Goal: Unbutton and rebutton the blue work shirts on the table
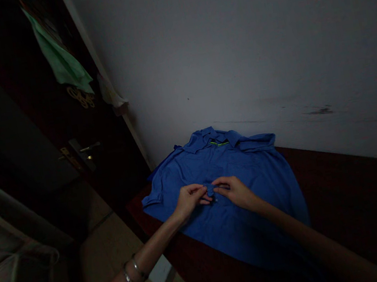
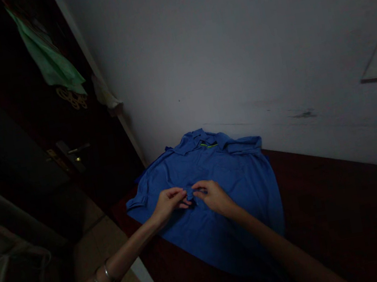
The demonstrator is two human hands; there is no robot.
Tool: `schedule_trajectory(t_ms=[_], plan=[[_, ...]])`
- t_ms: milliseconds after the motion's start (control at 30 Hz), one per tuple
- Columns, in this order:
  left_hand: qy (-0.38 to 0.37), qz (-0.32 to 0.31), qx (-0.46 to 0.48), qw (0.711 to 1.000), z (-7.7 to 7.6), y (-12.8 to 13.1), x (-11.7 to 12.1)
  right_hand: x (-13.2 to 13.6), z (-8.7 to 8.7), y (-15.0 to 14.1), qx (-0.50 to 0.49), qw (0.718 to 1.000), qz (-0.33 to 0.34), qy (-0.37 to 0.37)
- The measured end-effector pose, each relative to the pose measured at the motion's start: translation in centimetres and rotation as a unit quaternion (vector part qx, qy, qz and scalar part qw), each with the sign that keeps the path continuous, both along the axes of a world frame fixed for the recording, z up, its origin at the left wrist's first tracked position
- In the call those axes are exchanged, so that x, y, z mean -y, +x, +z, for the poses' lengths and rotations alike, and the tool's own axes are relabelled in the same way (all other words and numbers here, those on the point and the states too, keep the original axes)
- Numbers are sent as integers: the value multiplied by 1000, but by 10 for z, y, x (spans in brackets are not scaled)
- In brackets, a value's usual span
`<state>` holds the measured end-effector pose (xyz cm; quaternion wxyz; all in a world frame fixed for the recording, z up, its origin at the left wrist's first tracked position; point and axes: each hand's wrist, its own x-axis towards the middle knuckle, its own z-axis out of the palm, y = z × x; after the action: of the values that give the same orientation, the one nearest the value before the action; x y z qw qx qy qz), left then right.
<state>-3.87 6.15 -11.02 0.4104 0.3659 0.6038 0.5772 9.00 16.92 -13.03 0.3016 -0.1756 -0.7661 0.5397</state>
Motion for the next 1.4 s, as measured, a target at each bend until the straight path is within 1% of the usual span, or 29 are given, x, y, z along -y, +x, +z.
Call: schedule_trajectory(t_ms=[133,267,467,767,933,1033,1100,1233,1333,1400], plan=[[6,16,-6,1000,0,3,-2,1,0,-1,-26,999,-25,-8],[21,18,-6,1000,0,3,-3,3,0,-2,-53,997,-50,0],[28,17,-17,999,-2,1,-3,7,1,-3,-79,995,-54,-3],[39,11,-29,999,-4,2,-3,9,0,-5,-108,992,-33,-60],[38,8,-36,999,-4,1,-4,10,-3,-6,-121,990,-7,-78],[28,3,-33,999,-4,2,-4,9,-6,-7,-129,986,24,-101],[22,-6,-29,999,-3,3,-3,9,-8,-7,-127,984,45,-118],[22,-43,-37,998,-1,5,1,9,-10,-8,-118,981,50,-148],[23,-71,-52,996,0,3,2,8,-11,-9,-114,972,67,-192],[23,-75,-63,995,-1,0,2,6,-10,-9,-110,966,64,-223]])
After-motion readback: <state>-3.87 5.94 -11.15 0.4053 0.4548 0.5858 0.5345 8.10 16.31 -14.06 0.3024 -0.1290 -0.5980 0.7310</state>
